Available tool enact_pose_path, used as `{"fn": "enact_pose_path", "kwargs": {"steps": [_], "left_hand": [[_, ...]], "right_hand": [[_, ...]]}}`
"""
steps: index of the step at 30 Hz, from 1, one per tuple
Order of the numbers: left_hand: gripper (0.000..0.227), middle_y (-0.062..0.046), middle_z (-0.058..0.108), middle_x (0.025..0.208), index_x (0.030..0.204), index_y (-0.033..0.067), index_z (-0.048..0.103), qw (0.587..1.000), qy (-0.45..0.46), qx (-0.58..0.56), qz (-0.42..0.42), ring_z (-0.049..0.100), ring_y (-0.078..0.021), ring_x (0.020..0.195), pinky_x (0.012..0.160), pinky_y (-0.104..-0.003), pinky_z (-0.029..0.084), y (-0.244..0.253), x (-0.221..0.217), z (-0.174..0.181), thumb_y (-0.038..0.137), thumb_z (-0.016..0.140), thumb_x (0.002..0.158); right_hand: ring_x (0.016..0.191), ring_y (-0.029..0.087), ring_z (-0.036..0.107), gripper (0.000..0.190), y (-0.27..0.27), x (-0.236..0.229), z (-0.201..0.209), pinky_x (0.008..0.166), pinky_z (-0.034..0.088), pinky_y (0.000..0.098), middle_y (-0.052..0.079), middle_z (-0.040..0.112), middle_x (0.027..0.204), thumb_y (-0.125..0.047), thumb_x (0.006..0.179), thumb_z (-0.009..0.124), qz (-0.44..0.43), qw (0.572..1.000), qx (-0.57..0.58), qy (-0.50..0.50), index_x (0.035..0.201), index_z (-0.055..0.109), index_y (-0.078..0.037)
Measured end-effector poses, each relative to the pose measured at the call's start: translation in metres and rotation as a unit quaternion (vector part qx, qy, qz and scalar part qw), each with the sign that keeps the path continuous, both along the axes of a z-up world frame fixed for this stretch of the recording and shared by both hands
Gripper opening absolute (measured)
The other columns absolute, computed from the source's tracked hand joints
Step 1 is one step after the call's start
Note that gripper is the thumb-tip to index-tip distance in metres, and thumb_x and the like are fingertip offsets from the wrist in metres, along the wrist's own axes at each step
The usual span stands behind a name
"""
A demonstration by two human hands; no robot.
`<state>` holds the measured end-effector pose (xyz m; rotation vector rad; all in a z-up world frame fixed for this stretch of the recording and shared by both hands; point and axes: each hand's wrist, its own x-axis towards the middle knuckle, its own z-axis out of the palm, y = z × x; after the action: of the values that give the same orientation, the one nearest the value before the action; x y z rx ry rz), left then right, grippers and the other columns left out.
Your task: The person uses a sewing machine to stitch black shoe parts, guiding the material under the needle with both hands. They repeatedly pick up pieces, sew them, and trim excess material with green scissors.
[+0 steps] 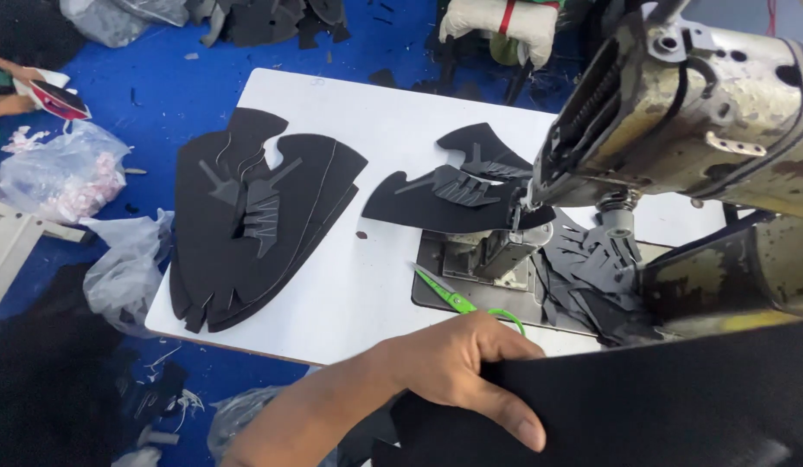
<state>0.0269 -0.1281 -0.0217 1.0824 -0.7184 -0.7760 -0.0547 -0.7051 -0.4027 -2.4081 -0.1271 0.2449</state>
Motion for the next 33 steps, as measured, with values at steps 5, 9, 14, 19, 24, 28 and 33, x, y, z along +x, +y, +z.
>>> {"fn": "enact_pose_path", "kwargs": {"steps": [5,9,14,19,24,28,33], "left_hand": [[0.036,-0.002,0.076,0.092,0.108,0.0014,0.075,0.978,-0.152,0.109,0.097,0.07,-0.0079,0.082,0.076,-0.026,0.054,-0.023,0.017,0.01,0.034,0.08,0.092],[0.051,-0.02,0.068,0.085,0.101,-0.0118,0.066,0.883,-0.158,0.409,0.168,0.063,-0.0288,0.075,0.073,-0.034,0.054,-0.027,0.03,-0.012,0.037,0.079,0.098],[0.057,0.0,0.066,0.12,0.133,0.0069,0.057,0.953,-0.076,0.106,0.272,0.066,-0.0096,0.105,0.089,-0.028,0.057,-0.019,0.024,-0.035,0.04,0.076,0.092],[0.042,-0.007,0.073,0.122,0.122,0.0013,0.07,0.949,-0.139,0.073,0.272,0.067,-0.0109,0.116,0.103,-0.029,0.052,-0.023,0.018,-0.063,0.035,0.073,0.098],[0.031,-0.002,0.075,0.086,0.095,0.0054,0.077,0.958,-0.038,0.171,0.226,0.067,-0.0084,0.081,0.075,-0.025,0.052,-0.017,0.013,-0.057,0.036,0.076,0.096],[0.03,0.0,0.074,0.086,0.094,0.0069,0.076,0.962,-0.094,0.152,0.207,0.068,-0.0073,0.082,0.079,-0.024,0.052,-0.012,0.013,-0.058,0.036,0.08,0.091],[0.025,0.002,0.072,0.082,0.092,0.0068,0.076,0.956,-0.062,0.182,0.22,0.064,-0.0071,0.078,0.075,-0.024,0.05,-0.007,0.013,-0.065,0.031,0.081,0.089]], "right_hand": [[0.096,0.02,0.079,0.023,0.105,0.03,0.204,0.082,0.065,0.0342,0.01,0.079,0.103,-0.009,0.073,0.081,0.03,0.993,0.045,-0.102,0.095,0.073,-0.009],[0.097,0.02,0.08,0.022,0.138,0.013,0.22,0.084,0.065,0.0339,0.01,0.08,0.101,-0.013,0.073,0.081,0.061,0.978,0.082,-0.182,0.093,0.073,-0.01],[0.078,0.021,0.074,0.034,0.169,-0.002,0.212,0.071,0.059,0.0321,0.013,0.079,0.094,-0.007,0.075,0.085,-0.076,0.987,0.082,-0.114,0.108,0.076,-0.004],[0.079,0.004,0.07,0.036,0.279,0.007,0.293,0.062,0.05,0.0173,0.008,0.078,0.099,-0.01,0.072,0.085,-0.035,0.958,0.196,-0.207,0.106,0.076,-0.006],[0.073,0.008,0.068,0.036,0.323,0.032,0.331,0.056,0.053,0.023,0.004,0.08,0.091,-0.011,0.07,0.087,0.013,0.984,0.131,-0.118,0.105,0.079,-0.007],[0.07,0.008,0.072,0.037,0.334,0.039,0.337,0.052,0.053,0.0247,0.005,0.08,0.093,-0.01,0.071,0.085,-0.026,0.986,0.141,-0.08,0.107,0.078,-0.007],[0.08,0.013,0.075,0.038,0.318,0.034,0.323,0.064,0.061,0.0267,0.01,0.077,0.099,-0.006,0.087,0.069,-0.187,0.946,0.264,-0.005,0.125,0.069,-0.002]]}}
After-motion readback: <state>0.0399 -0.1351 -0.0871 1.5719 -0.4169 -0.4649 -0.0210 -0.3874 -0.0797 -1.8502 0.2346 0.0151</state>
